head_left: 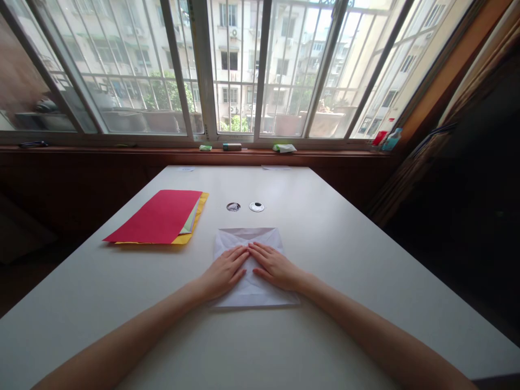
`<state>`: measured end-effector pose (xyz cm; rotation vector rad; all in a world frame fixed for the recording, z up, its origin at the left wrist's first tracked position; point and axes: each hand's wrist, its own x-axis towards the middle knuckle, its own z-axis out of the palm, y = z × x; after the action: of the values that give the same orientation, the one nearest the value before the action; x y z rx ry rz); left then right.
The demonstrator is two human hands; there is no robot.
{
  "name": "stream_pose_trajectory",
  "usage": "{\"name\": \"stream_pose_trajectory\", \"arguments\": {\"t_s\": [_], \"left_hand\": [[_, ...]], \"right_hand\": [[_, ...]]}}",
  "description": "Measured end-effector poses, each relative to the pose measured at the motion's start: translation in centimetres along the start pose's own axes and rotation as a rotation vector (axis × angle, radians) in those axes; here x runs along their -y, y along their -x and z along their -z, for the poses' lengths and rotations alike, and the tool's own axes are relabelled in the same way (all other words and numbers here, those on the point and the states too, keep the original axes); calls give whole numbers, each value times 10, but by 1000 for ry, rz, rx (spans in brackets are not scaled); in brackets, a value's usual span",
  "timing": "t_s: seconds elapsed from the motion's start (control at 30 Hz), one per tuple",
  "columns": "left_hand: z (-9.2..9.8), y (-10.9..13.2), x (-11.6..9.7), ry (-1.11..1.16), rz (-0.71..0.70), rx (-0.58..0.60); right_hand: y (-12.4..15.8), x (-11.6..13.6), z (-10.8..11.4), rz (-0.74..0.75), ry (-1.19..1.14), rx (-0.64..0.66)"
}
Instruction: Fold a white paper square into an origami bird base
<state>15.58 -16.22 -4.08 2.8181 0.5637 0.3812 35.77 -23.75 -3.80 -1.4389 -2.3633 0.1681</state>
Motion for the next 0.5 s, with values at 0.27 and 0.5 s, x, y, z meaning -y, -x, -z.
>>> {"name": "stream_pose_trajectory", "arguments": {"t_s": [0.27,0.5], "left_hand": [[3,-7,31,-101,211,42],[0,-33,24,-94,81,81]], "right_hand": [[-2,2,6,-52,49,179],[-2,3,7,-50,62,198]]}}
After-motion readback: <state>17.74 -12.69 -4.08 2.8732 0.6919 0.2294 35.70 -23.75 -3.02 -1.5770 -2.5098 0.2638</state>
